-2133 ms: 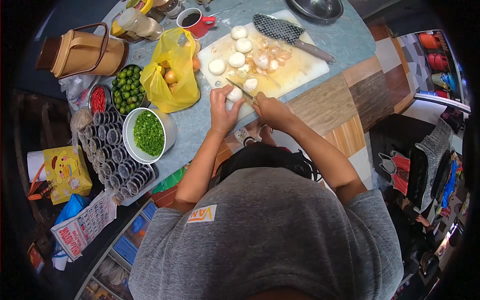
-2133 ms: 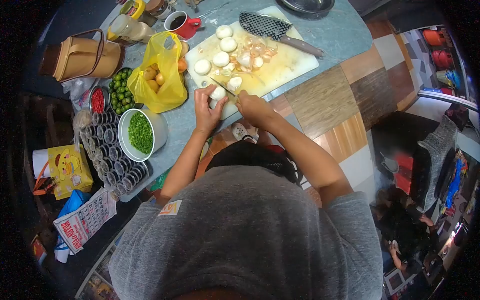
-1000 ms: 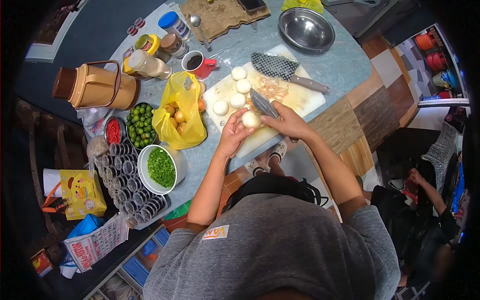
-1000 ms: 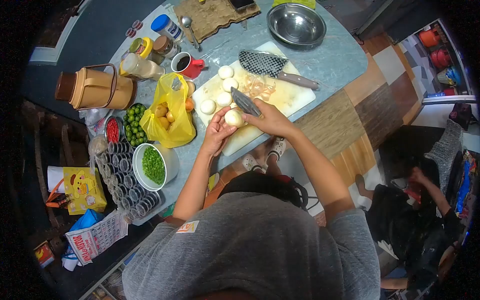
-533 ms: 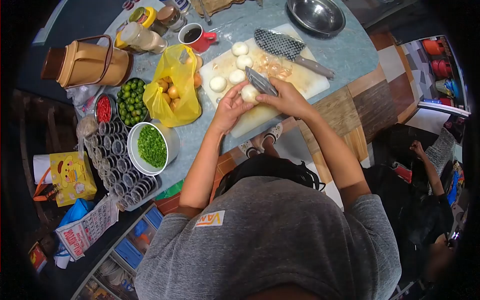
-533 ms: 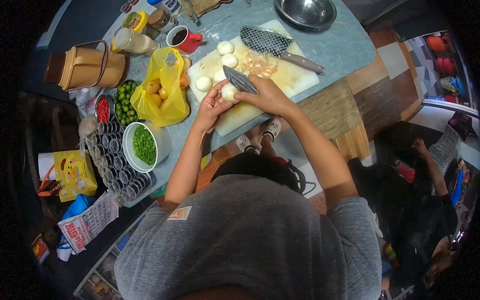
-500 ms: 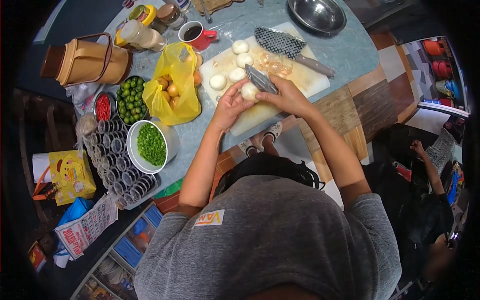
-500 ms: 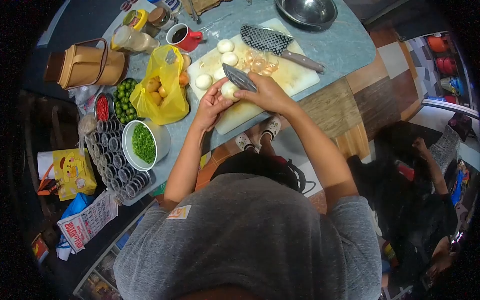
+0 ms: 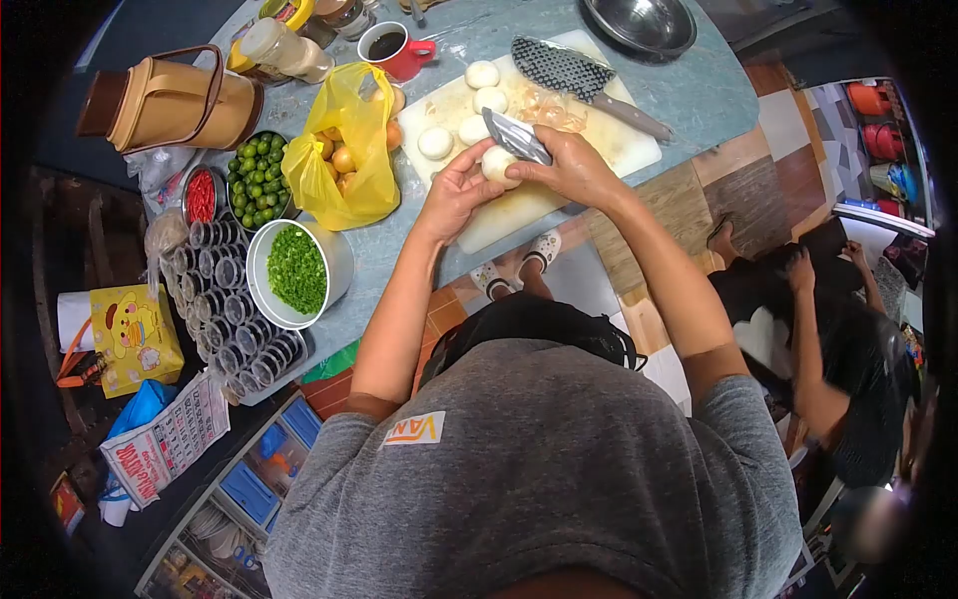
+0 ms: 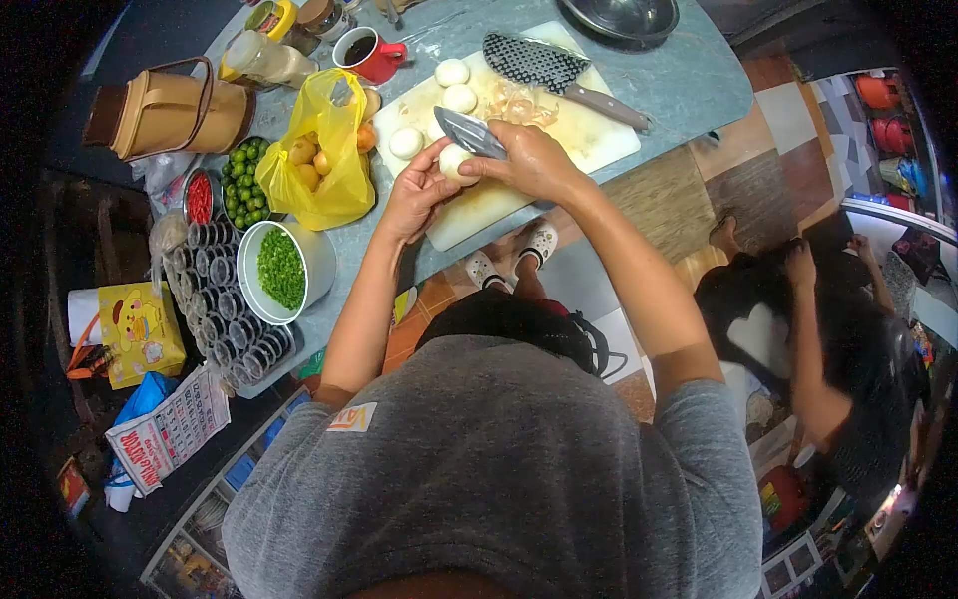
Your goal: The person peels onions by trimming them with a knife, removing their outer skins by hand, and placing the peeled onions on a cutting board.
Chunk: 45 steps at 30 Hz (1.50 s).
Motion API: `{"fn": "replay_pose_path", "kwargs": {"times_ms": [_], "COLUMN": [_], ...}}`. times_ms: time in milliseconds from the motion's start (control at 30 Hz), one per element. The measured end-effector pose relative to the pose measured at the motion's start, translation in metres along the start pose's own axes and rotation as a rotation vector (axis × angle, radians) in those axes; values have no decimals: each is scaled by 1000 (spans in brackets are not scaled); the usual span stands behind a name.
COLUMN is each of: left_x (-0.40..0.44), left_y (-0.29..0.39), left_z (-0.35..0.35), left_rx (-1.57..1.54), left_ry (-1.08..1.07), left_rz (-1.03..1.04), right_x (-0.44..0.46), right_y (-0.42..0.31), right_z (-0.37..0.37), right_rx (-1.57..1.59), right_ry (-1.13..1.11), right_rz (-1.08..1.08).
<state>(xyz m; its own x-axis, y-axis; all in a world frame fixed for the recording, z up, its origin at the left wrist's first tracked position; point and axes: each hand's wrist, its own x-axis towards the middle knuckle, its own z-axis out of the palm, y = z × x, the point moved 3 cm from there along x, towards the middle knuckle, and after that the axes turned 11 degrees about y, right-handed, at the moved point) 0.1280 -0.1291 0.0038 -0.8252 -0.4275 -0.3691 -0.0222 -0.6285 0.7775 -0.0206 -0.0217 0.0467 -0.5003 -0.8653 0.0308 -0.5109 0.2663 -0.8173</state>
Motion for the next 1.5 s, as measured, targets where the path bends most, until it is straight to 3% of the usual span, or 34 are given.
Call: {"fn": "replay_pose_path", "kwargs": {"times_ms": [367,467,667,867,1067,1167,1267,1500], "left_x": [4,5,4,2,7,9,10,12], "left_y": [3,4,2,0,2,-1,3,2], "left_z": [-2,-4,-10,-7,7,4,6,-10], "left_rx": [-15,-57,-70,-108,-9,78,-146,-127], "left_ry": [-21,-58,-84,-25,120,75,46,277], "left_rz": [63,33,15,-11,-18,12,-29,-32], "right_x": [4,6,4,1,0,-2,-2,-21], "right_y": [6,-5,-5,-3,-3,-1,14,3], "right_z": [8,-1,3,7,4,2,5,11], "right_rx": [119,-7,91,150,-47,32,75,168], "right_ry": [57,75,5,5,111,132,181,133], "right_rz": [33,-33,0,54,54,115,191,124]}}
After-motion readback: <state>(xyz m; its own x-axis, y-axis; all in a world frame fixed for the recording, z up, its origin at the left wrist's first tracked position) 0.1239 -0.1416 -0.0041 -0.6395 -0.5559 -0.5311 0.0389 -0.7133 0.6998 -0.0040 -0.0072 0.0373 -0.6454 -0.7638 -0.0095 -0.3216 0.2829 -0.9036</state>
